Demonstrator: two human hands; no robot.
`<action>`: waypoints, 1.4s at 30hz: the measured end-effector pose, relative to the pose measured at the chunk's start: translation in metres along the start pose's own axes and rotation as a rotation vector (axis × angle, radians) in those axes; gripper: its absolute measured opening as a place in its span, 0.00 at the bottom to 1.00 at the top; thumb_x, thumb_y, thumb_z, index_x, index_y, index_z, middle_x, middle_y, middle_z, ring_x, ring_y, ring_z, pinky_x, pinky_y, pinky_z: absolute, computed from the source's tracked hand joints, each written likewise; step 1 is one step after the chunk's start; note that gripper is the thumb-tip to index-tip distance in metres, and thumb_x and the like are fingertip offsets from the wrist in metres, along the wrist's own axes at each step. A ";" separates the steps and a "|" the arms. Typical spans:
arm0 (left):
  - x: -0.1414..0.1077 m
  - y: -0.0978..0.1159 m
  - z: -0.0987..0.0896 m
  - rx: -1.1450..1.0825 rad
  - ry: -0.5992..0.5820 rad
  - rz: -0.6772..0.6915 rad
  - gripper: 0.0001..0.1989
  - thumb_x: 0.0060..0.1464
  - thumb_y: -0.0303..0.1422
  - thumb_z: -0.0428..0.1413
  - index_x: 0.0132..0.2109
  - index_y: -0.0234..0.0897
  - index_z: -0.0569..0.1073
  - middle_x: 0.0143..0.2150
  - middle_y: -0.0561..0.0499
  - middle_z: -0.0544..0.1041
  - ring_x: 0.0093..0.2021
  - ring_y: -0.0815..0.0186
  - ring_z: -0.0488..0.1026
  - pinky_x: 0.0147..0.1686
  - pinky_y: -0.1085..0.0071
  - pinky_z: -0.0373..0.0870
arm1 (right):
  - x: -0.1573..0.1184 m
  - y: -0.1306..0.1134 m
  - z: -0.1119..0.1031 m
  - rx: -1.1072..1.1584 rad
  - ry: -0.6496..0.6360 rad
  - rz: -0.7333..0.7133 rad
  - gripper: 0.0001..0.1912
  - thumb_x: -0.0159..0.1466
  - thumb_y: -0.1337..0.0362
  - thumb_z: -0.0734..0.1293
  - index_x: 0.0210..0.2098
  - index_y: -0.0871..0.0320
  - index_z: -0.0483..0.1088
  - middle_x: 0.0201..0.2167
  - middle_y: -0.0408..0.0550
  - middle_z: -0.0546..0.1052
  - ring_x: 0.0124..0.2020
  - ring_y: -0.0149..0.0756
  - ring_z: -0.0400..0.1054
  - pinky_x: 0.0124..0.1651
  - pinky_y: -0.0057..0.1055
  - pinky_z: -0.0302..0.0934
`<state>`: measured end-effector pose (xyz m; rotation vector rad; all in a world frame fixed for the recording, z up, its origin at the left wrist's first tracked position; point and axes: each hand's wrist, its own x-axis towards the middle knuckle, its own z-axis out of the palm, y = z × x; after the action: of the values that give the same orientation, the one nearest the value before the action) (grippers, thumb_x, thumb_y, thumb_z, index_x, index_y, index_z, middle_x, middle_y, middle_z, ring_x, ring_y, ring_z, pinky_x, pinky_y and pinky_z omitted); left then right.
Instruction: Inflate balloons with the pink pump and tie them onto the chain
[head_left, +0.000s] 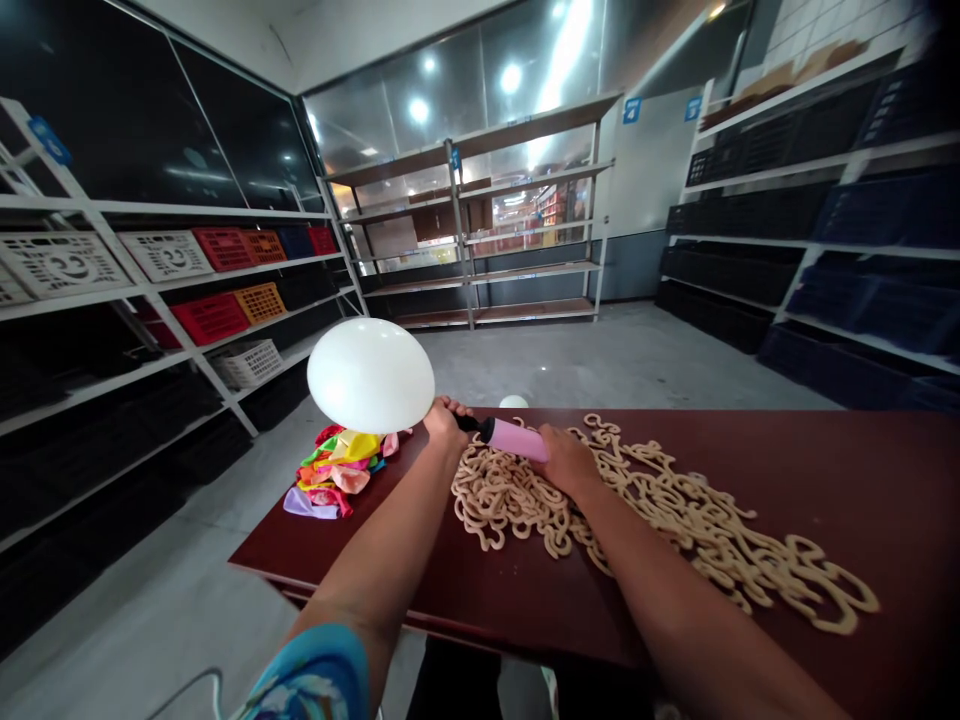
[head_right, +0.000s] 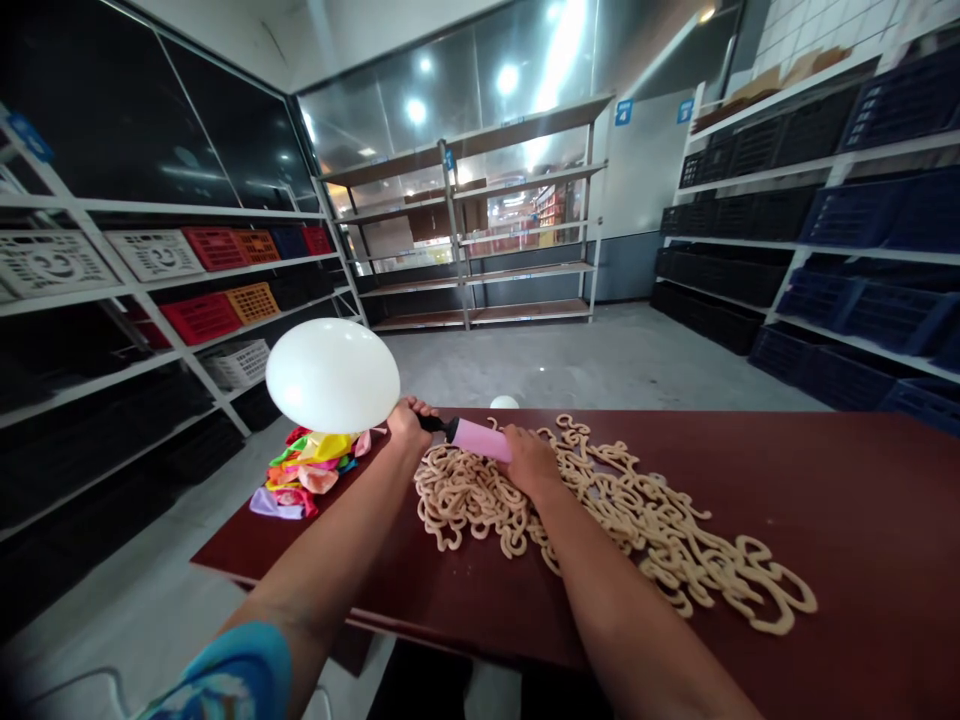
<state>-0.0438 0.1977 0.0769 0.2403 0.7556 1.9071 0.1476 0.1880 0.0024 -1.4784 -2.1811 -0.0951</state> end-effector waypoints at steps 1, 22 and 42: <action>0.001 0.003 0.000 0.010 0.007 0.000 0.08 0.44 0.21 0.45 0.26 0.38 0.54 0.17 0.59 0.51 0.14 0.74 0.53 0.19 0.73 0.56 | 0.001 0.000 0.000 0.008 -0.005 -0.004 0.21 0.52 0.58 0.70 0.44 0.56 0.64 0.39 0.50 0.73 0.41 0.41 0.66 0.38 0.31 0.54; 0.011 0.035 -0.001 -0.015 0.067 0.041 0.08 0.46 0.21 0.43 0.25 0.38 0.53 0.17 0.60 0.50 0.13 0.75 0.51 0.18 0.75 0.52 | 0.001 0.000 -0.009 -0.066 -0.053 0.002 0.17 0.53 0.63 0.69 0.41 0.58 0.64 0.39 0.51 0.73 0.40 0.41 0.66 0.39 0.32 0.54; -0.031 -0.028 0.013 -0.011 -0.026 -0.135 0.08 0.46 0.20 0.43 0.25 0.37 0.55 0.17 0.57 0.55 0.16 0.72 0.59 0.24 0.71 0.62 | -0.008 -0.036 -0.035 -0.019 0.111 -0.275 0.21 0.61 0.58 0.63 0.53 0.53 0.64 0.51 0.51 0.68 0.46 0.43 0.62 0.48 0.36 0.52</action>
<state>-0.0022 0.1832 0.0757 0.2020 0.7257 1.7772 0.1302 0.1546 0.0369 -1.1458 -2.2842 -0.2847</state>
